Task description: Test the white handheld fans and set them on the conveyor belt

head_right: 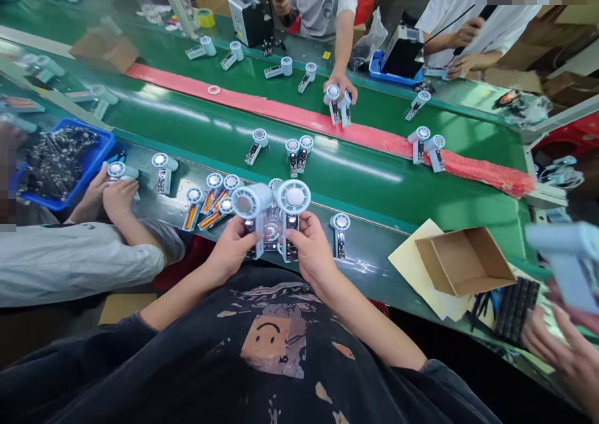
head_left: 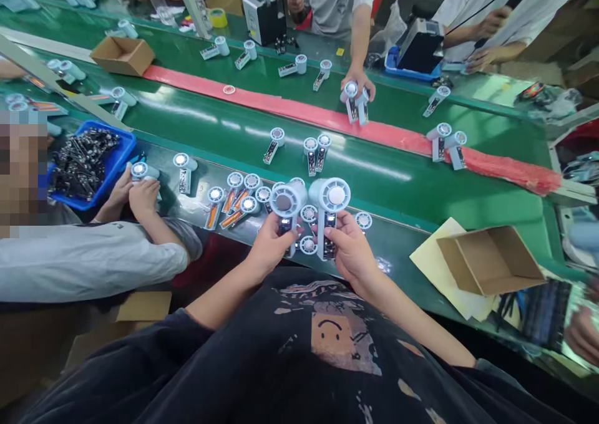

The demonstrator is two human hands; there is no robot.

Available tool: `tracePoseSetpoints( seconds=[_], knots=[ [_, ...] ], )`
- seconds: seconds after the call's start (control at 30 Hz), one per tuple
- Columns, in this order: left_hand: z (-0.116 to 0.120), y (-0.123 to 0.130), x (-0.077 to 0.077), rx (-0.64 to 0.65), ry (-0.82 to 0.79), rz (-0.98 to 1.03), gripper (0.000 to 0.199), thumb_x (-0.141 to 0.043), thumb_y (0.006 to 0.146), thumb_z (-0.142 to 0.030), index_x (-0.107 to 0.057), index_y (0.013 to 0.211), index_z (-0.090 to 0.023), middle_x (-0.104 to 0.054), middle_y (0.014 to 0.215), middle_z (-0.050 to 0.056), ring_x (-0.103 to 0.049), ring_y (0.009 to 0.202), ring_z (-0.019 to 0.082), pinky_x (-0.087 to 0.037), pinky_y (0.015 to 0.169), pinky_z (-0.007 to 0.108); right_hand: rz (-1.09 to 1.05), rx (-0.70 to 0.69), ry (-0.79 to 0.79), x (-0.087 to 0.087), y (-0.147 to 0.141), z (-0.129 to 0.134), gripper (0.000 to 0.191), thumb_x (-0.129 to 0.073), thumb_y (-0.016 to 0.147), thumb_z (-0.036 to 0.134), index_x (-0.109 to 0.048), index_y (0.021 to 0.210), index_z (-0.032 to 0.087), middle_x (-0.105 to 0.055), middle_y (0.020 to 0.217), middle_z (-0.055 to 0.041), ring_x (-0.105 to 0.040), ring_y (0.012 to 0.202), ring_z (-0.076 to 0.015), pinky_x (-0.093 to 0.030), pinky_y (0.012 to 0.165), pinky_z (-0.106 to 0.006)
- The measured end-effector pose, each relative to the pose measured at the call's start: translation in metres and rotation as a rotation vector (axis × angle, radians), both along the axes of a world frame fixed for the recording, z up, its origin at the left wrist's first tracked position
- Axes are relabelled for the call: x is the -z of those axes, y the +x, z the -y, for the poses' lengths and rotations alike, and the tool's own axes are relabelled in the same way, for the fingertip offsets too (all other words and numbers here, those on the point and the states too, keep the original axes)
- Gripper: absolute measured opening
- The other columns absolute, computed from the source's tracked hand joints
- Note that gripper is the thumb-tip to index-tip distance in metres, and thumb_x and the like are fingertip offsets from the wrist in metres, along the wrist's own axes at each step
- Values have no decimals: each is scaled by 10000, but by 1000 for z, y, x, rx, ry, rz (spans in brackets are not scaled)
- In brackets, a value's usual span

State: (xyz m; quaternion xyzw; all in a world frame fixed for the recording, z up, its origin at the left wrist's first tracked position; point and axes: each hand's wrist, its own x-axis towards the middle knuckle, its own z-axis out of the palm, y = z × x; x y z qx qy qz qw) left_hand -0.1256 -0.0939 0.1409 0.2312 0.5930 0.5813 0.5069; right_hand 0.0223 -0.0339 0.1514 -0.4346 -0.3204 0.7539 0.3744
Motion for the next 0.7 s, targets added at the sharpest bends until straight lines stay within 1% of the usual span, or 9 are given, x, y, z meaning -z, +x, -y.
tracePoseSetpoints(
  seconds=[0.1,0.2,0.27,0.33,0.4,0.47,0.53,0.6,0.7],
  knots=[
    [36,-24,29,-1,-212,-115,389,-684,671,-368,-569,1000,-195,-711,868,13,-678,722,182,-559,719,341,188,11,-30,27,24,18,471,-734,644,392,-531,1046,257,-705,894,19,-671,686,-176,-574,617,-312],
    [78,-58,57,120,-477,-413,402,-590,739,-514,-500,1003,-224,-638,697,-36,-646,601,185,-540,612,327,605,-63,9,62,60,49,438,-623,750,536,-494,1055,249,-651,759,28,-651,634,-191,-545,583,-318],
    [100,-79,72,204,-574,-524,326,-565,754,-504,-487,915,-232,-614,644,-34,-642,549,199,-526,577,334,864,-128,7,84,81,74,355,-576,784,519,-495,992,244,-601,670,35,-646,616,-213,-535,602,-338],
    [113,-95,83,274,-626,-594,239,-558,767,-450,-474,847,-242,-610,629,-21,-651,533,219,-530,582,356,1009,-146,8,101,94,99,250,-581,786,434,-510,933,243,-601,664,17,-668,675,-246,-533,675,-366],
    [118,-105,92,323,-649,-687,185,-551,798,-408,-473,843,-245,-635,681,7,-700,630,257,-557,667,394,1098,-154,28,113,98,117,187,-577,801,366,-538,930,237,-643,728,-23,-690,788,-279,-520,765,-388],
    [117,-112,97,350,-648,-798,154,-543,841,-376,-495,889,-237,-687,859,74,-734,880,309,-559,821,435,1180,-188,53,122,96,127,187,-550,848,346,-574,987,223,-692,833,-70,-695,877,-301,-503,814,-396],
    [114,-117,101,381,-645,-897,141,-542,874,-340,-530,947,-220,-686,1075,139,-684,1111,344,-528,934,451,1240,-229,76,129,91,130,224,-532,890,340,-605,1058,212,-723,963,-113,-696,932,-312,-496,817,-387],
    [110,-122,102,426,-654,-970,163,-531,907,-313,-565,1019,-201,-659,1186,167,-644,1195,360,-513,964,451,1282,-263,105,133,85,130,283,-519,922,339,-619,1150,203,-725,1093,-142,-695,996,-322,-498,820,-376],
    [106,-126,104,482,-671,-1055,251,-491,965,-307,-577,1161,-176,-636,1247,175,-643,1207,359,-514,954,431,1316,-287,156,138,76,129,385,-475,972,353,-583,1302,186,-682,1274,-161,-666,1142,-333,-507,877,-377]
  ],
)
